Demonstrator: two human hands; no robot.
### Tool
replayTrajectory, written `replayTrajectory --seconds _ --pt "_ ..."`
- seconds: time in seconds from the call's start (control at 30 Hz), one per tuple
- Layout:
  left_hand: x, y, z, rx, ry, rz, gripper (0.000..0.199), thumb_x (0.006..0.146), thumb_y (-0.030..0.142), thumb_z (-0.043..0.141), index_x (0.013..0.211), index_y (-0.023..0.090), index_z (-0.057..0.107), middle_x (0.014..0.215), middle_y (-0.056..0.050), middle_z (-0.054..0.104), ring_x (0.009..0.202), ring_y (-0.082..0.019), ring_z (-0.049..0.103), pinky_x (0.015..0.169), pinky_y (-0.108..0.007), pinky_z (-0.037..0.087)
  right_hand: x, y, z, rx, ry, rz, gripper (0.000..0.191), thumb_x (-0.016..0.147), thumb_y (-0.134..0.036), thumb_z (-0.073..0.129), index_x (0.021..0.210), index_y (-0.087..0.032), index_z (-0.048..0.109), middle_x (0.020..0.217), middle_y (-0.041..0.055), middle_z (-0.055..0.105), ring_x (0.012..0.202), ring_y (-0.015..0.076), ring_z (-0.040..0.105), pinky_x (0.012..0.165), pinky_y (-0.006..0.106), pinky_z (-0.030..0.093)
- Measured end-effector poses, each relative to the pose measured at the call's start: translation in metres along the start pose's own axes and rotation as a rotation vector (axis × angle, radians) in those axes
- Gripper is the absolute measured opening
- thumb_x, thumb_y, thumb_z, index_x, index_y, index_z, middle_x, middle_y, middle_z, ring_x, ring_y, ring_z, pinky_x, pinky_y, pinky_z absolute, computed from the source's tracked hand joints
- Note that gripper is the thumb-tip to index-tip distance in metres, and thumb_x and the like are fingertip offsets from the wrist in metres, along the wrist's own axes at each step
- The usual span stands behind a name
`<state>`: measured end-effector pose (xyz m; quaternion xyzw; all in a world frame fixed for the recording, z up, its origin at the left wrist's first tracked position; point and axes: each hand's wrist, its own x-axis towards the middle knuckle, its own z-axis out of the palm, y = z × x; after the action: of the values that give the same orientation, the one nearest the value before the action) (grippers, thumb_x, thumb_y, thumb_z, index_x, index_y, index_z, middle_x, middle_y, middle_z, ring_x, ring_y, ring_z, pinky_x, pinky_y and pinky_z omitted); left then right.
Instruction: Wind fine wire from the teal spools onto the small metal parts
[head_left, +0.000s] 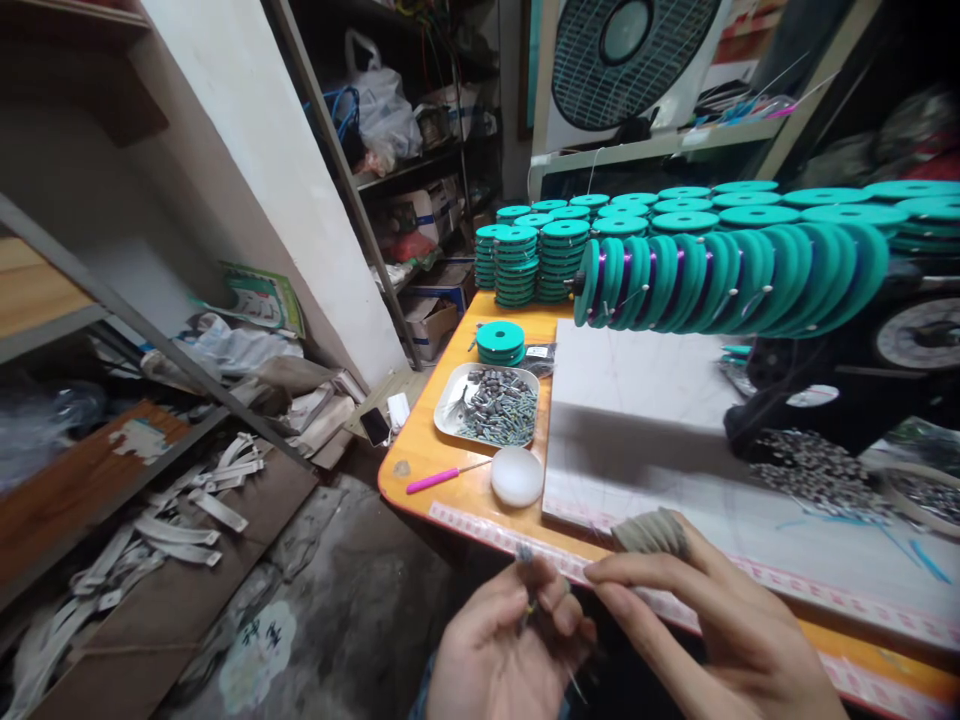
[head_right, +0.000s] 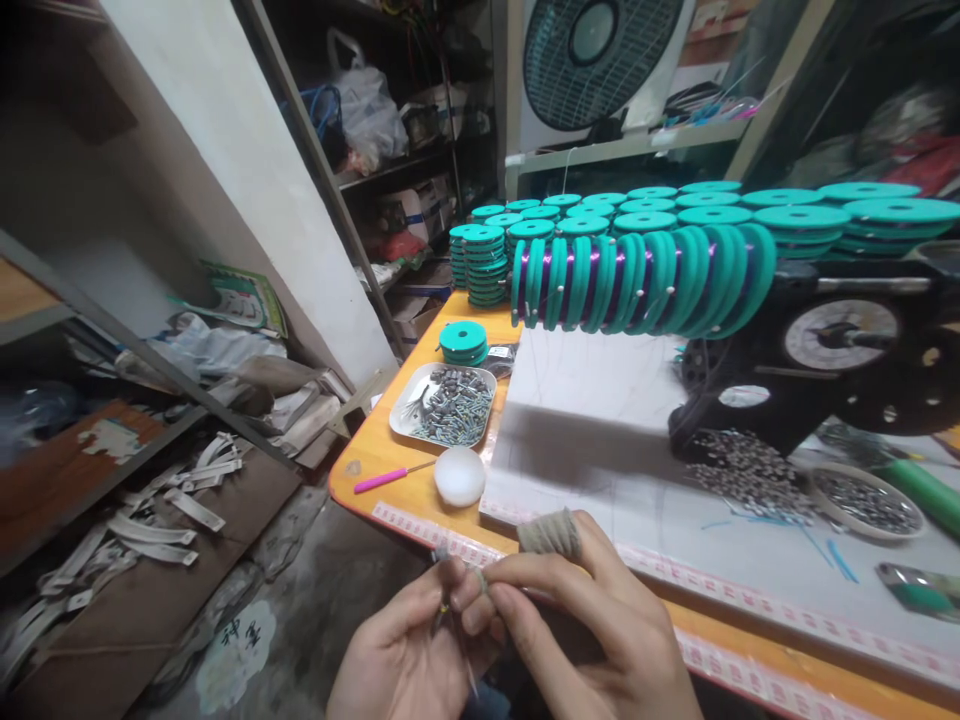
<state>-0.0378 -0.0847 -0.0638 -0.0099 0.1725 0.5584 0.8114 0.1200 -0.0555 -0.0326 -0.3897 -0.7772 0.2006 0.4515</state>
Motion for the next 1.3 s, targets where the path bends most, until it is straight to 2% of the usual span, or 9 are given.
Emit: replayTrajectory --seconds 0.13,0.33,0.47,0.67,0.8,0.9,1.07,1.2,1.3 --pt "-0.002 -0.002 0.003 0.035 -0.023 0.055 0.023 0.068 0.01 0.074 0.091 0.007 0.07 0.079 -0.006 0.059 0.08 -0.013 0.06 0.088 -0.028 0.046 -0.001 0.001 -0.001 0.0 0.02 -0.007 0.014 0.081 -0.017 0.062 0.094 -0.023 0.063 0.079 0.0018 0.058 0.071 0.0138 0.06 0.056 0.02 0.05" --pt "-0.008 0.001 0.009 0.167 -0.113 0.029 0.01 0.069 0.011 0.077 0.073 0.012 0.068 0.091 -0.007 0.067 0.08 -0.01 0.064 0.076 -0.018 0.048 0.0 0.0 -0.002 0.003 -0.009 -0.012 0.016 0.082 -0.015 0.061 0.096 -0.024 0.062 0.08 0.0004 0.06 0.071 0.0119 0.06 0.057 0.018 0.051" --pt "-0.009 0.003 0.007 0.226 -0.155 0.044 0.012 0.071 0.014 0.076 0.071 0.015 0.064 0.075 -0.002 0.069 0.075 -0.008 0.066 0.072 -0.014 0.047 0.0 -0.001 -0.002 0.007 -0.011 0.015 0.015 0.083 -0.016 0.061 0.095 -0.025 0.062 0.079 -0.0004 0.059 0.068 0.0108 0.06 0.056 0.017 0.051" --pt "0.001 0.003 0.001 0.329 -0.233 0.195 0.007 0.078 0.018 0.071 0.077 0.017 0.064 0.062 0.001 0.067 0.072 -0.012 0.066 0.086 -0.031 0.047 0.002 -0.003 -0.002 0.037 -0.024 0.019 0.013 0.083 -0.016 0.061 0.094 -0.024 0.062 0.079 0.0 0.058 0.07 0.011 0.06 0.056 0.017 0.05" --pt "0.007 0.001 0.001 0.384 -0.181 0.288 0.004 0.085 0.018 0.062 0.08 0.019 0.061 0.063 0.003 0.063 0.054 -0.009 0.06 0.069 -0.029 0.048 0.004 -0.004 -0.002 0.044 -0.009 0.021 0.014 0.083 -0.016 0.061 0.095 -0.023 0.062 0.078 0.0 0.058 0.07 0.011 0.059 0.057 0.018 0.05" --pt "0.009 -0.003 0.002 0.383 -0.14 0.38 0.01 0.084 0.024 0.063 0.077 0.018 0.061 0.063 0.003 0.056 0.055 -0.006 0.051 0.06 -0.021 0.043 0.004 -0.004 0.001 0.042 -0.023 0.019 0.015 0.084 -0.016 0.059 0.097 -0.023 0.062 0.078 0.0005 0.058 0.07 0.0111 0.059 0.058 0.018 0.05" --pt "0.008 -0.011 0.005 0.553 0.004 0.463 0.024 0.073 0.035 0.074 0.09 0.019 0.066 0.071 0.001 0.053 0.062 -0.007 0.048 0.066 -0.02 0.042 0.007 -0.006 0.006 0.041 -0.05 -0.015 0.014 0.085 -0.014 0.057 0.097 -0.021 0.061 0.08 0.0024 0.057 0.07 0.0118 0.059 0.058 0.019 0.05" --pt "0.006 -0.011 0.011 0.666 0.056 0.6 0.018 0.076 0.035 0.071 0.074 0.018 0.064 0.07 -0.002 0.056 0.076 -0.015 0.055 0.076 -0.025 0.044 0.009 -0.011 0.007 0.067 -0.085 -0.048 0.017 0.086 -0.013 0.055 0.098 -0.022 0.061 0.078 0.0016 0.056 0.069 0.011 0.058 0.059 0.018 0.05" --pt "0.006 -0.01 0.015 0.593 0.051 0.632 0.017 0.075 0.033 0.072 0.072 0.019 0.063 0.074 -0.001 0.059 0.076 -0.013 0.056 0.073 -0.022 0.045 0.01 -0.012 0.007 0.094 -0.103 -0.044 0.02 0.087 -0.011 0.052 0.101 -0.022 0.06 0.082 0.002 0.057 0.072 0.0102 0.059 0.061 0.016 0.05"
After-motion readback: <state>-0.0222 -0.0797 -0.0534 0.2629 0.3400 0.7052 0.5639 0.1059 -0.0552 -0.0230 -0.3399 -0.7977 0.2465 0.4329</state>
